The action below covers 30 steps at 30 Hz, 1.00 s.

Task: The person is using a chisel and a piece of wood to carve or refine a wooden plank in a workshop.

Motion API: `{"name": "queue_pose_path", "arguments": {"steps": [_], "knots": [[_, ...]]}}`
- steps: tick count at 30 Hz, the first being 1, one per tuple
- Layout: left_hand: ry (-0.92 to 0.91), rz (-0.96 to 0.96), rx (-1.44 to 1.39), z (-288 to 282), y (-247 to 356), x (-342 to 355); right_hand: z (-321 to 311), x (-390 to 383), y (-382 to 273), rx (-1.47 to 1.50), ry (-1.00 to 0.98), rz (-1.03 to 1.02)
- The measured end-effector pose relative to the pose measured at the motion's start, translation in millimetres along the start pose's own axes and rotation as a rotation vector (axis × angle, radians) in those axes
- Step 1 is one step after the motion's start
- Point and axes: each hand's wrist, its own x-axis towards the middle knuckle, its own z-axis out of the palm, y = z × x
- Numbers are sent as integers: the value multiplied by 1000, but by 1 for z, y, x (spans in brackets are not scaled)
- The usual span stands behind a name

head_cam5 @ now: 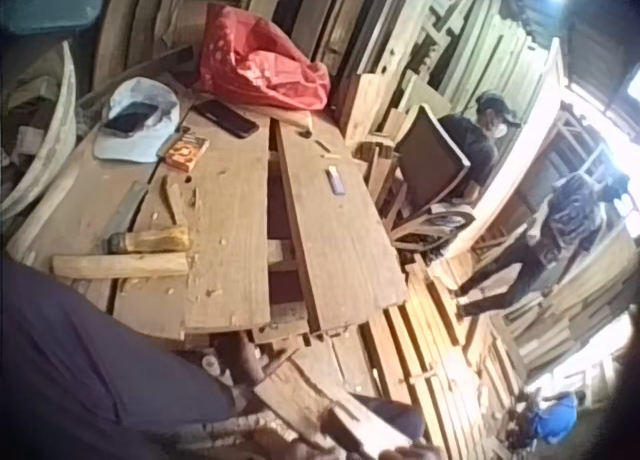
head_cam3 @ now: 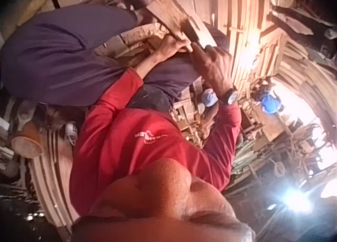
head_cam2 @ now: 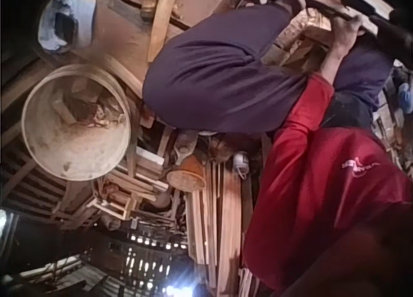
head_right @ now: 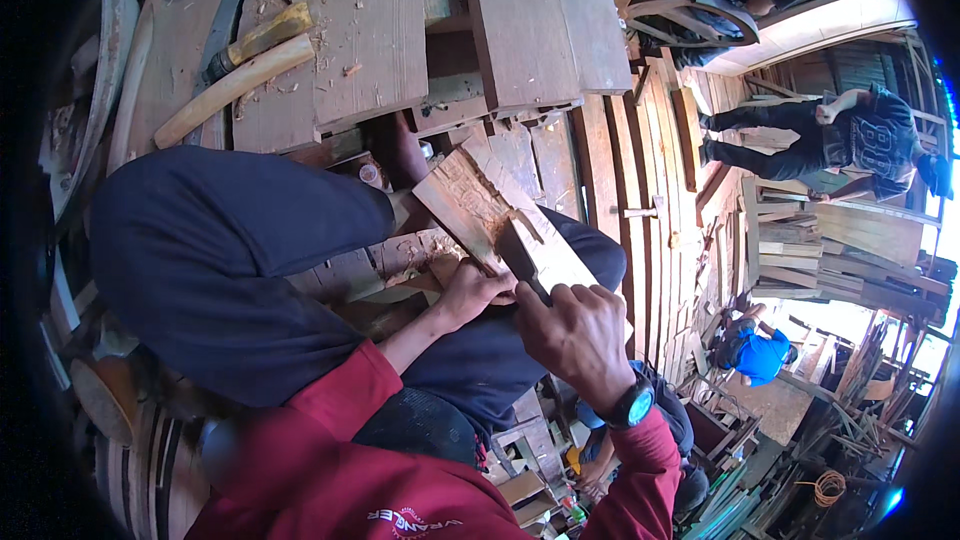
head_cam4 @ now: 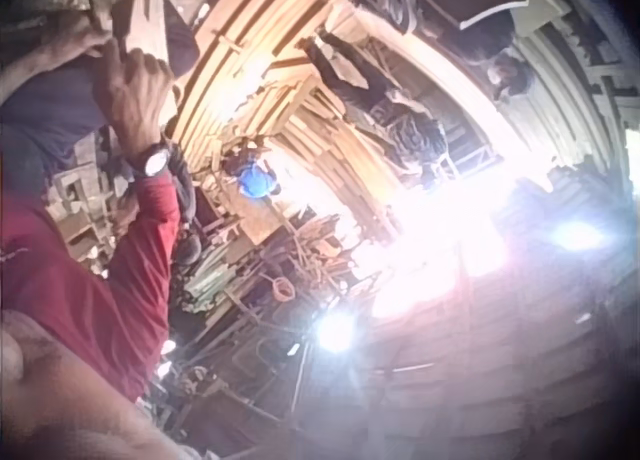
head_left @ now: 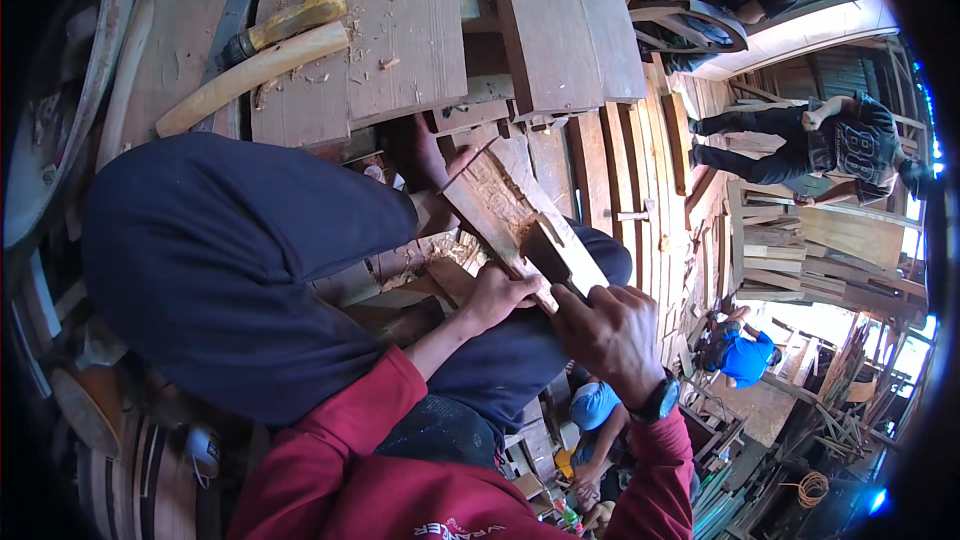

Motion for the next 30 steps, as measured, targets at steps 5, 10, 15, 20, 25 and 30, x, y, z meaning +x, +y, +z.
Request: {"name": "queue_pose_path", "arguments": {"steps": [5,10,15,20,25,30], "knots": [[62,-4,-67,6,1,-2,-2,-4,-1,7,0,-7],[40,-14,-68,2,-1,0,0,-2,-3,2,-52,-26],[12,39,-29,10,7,-7,-4,0,-14,-63,-138,-69],[6,73,54,10,11,-7,-19,5,-26,-124,-181,-115],[21,2,-16,6,5,-3,-4,15,2,-29,-48,-80],[73,-21,-24,2,4,-1,5,-10,25,340,137,339]]}}
